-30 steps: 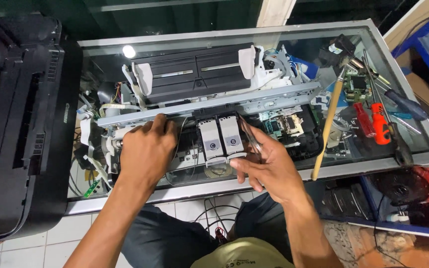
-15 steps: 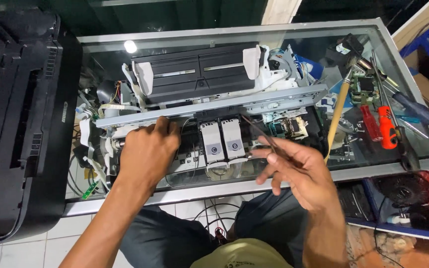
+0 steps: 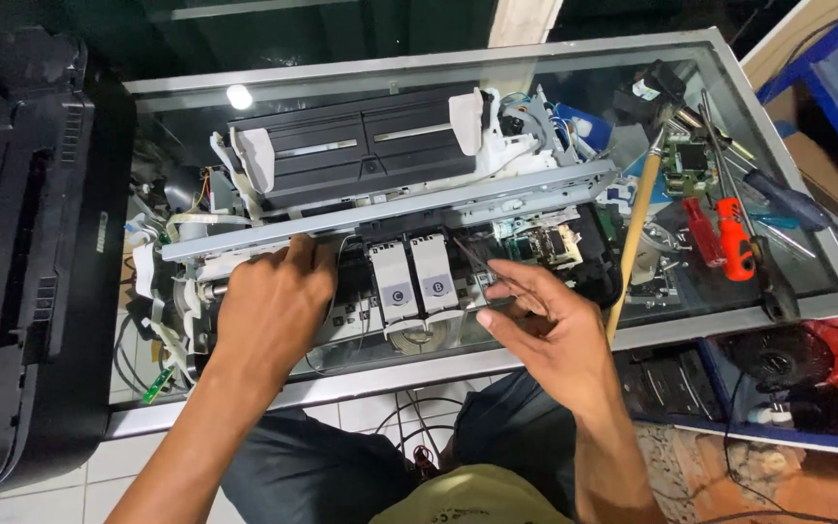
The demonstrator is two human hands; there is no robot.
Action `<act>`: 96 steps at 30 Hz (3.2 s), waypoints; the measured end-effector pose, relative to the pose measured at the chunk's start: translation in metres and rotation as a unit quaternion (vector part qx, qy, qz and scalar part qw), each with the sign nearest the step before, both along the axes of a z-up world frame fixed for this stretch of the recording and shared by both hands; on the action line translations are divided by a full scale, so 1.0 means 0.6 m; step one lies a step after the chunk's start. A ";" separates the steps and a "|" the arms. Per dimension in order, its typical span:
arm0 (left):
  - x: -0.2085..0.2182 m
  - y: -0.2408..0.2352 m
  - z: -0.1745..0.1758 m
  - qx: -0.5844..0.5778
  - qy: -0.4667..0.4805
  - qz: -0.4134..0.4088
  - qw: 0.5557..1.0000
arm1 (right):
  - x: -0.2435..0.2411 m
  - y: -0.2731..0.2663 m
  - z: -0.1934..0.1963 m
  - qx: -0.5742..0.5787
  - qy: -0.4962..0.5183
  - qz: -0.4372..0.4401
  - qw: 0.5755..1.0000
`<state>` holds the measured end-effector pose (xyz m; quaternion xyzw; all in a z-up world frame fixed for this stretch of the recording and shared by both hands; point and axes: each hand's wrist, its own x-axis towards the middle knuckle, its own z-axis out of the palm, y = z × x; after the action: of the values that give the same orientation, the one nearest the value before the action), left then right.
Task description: The person works on a disassembled printer placed on a glass table, connecting ribbon cables and adjusting internal components. They use a screwdriver to secure parts and manipulate wires within the printer's chassis.
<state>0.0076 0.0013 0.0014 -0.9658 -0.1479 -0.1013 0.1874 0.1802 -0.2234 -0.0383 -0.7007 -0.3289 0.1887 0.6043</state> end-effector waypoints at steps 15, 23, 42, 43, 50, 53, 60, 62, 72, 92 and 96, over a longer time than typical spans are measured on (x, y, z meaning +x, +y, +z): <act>-0.032 0.024 0.003 -0.135 -0.077 0.021 0.988 | -0.003 -0.028 0.009 -0.043 -0.081 -0.058 0.994; -0.135 0.047 0.043 -0.336 -0.167 0.064 0.925 | -0.016 -0.035 0.007 -0.070 -0.108 -0.037 0.991; -0.255 0.010 -0.035 -0.352 -0.283 0.009 0.892 | -0.031 -0.026 -0.008 -0.086 -0.185 -0.080 0.976; -0.258 0.012 -0.035 -0.352 -0.283 0.010 0.892 | -0.031 -0.024 -0.010 -0.086 -0.184 -0.079 0.976; -0.261 0.006 -0.017 -0.274 -0.323 -0.045 0.905 | -0.031 -0.026 -0.009 -0.081 -0.179 -0.072 0.978; -0.262 -0.008 -0.008 -0.223 -0.335 -0.061 0.913 | -0.030 -0.027 -0.008 -0.076 -0.180 -0.067 0.978; -0.266 -0.020 -0.042 -0.159 -0.325 -0.070 0.930 | -0.034 -0.024 -0.008 -0.090 -0.167 -0.079 0.979; -0.265 -0.022 -0.055 -0.161 -0.328 -0.058 0.929 | -0.033 -0.025 -0.009 -0.089 -0.172 -0.076 0.978; -0.262 -0.032 -0.083 -0.214 -0.338 -0.070 0.914 | -0.039 -0.018 0.002 -0.071 -0.171 -0.084 0.979; -0.164 -0.025 -0.038 -0.131 -0.297 0.136 0.936 | -0.023 -0.011 -0.006 -0.040 -0.158 -0.107 0.981; -0.167 -0.016 -0.034 -0.154 -0.312 0.126 0.929 | -0.019 -0.007 -0.005 -0.043 -0.204 -0.124 0.970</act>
<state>-0.0927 -0.0085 -0.0189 -0.8757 -0.3331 -0.3495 -0.0084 0.1687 -0.2277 -0.0413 -0.7852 -0.3472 -0.0206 0.5123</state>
